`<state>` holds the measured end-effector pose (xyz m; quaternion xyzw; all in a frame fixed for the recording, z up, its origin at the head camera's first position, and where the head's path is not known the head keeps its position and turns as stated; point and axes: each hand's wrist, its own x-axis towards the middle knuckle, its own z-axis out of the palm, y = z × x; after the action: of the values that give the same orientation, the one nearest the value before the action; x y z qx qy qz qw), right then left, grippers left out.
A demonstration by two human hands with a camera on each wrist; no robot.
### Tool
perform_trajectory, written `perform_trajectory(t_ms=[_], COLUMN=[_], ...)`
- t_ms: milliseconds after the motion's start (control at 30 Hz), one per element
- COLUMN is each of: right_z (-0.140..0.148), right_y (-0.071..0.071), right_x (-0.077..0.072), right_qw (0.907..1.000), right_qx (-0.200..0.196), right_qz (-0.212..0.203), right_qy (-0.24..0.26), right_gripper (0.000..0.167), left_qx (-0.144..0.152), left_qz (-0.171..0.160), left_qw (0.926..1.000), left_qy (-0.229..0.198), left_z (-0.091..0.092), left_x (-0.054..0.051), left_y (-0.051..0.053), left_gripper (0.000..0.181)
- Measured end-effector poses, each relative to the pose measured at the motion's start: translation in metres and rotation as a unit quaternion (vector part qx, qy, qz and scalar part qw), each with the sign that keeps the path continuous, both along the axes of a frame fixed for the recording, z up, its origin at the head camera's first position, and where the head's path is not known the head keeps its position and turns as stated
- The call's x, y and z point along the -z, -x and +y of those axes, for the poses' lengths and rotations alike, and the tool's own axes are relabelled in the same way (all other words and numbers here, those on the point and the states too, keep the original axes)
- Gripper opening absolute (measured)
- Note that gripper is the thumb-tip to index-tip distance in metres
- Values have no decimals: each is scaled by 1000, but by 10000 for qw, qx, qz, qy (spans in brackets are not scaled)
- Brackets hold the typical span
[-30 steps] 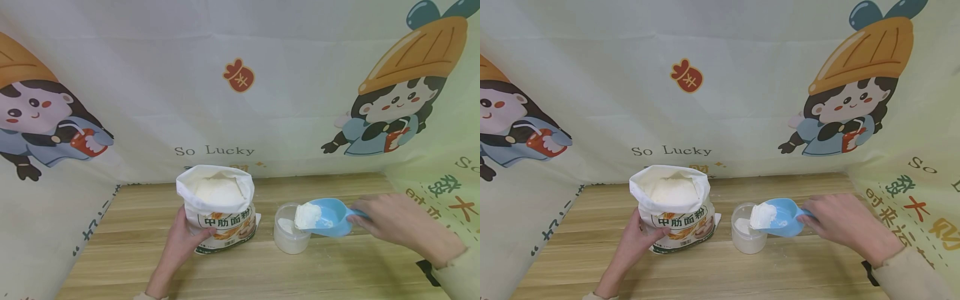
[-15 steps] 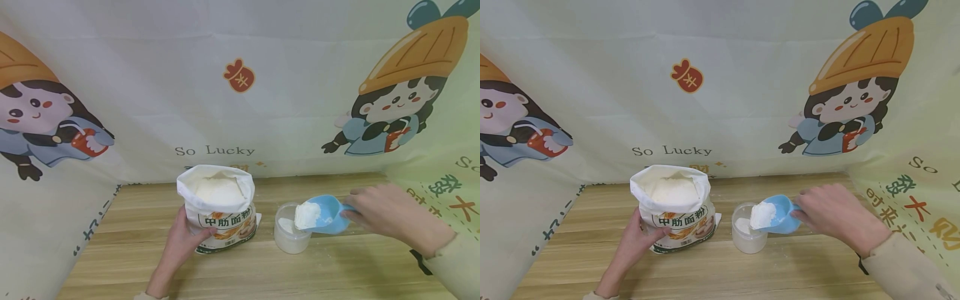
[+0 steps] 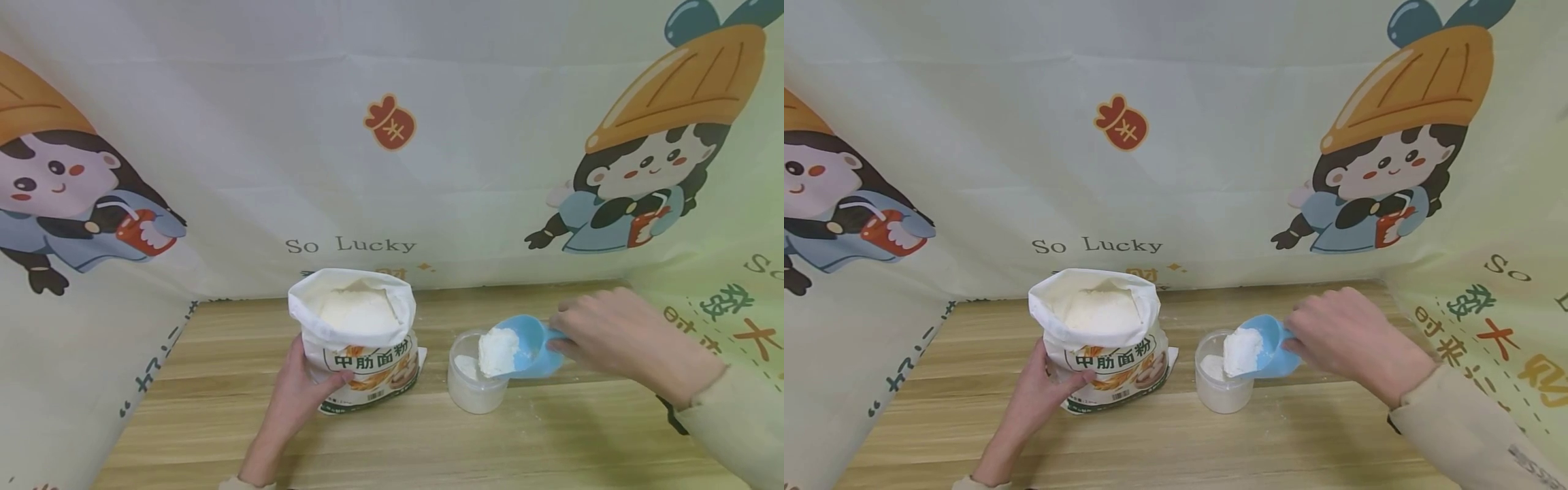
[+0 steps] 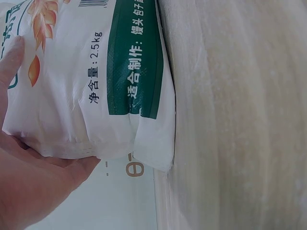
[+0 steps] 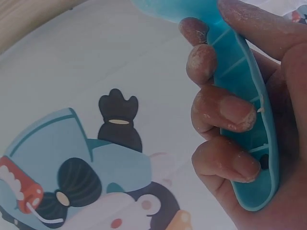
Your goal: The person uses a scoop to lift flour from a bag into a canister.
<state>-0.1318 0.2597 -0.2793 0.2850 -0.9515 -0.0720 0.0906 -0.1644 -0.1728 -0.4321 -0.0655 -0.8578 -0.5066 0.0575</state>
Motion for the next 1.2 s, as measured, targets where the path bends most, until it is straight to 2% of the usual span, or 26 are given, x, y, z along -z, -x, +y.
perform_trajectory(t_ms=[633, 833, 1200], right_z=[-21, -23, -24], right_y=[1, 0, -3], right_x=[-11, -9, -6], right_qw=[9980, 9954, 9887], right_qx=[-155, -323, -560], right_qz=[244, 515, 1044], right_qy=[-557, -742, -914], right_gripper=[34, 35, 29], left_qx=[82, 97, 40], left_qz=[118, 116, 35], left_qw=[9999, 9999, 10000], left_qy=[-40, -76, -45], left_z=[0, 0, 0], left_x=[1, 0, -1], left_y=[2, 2, 1], left_gripper=[99, 99, 100])
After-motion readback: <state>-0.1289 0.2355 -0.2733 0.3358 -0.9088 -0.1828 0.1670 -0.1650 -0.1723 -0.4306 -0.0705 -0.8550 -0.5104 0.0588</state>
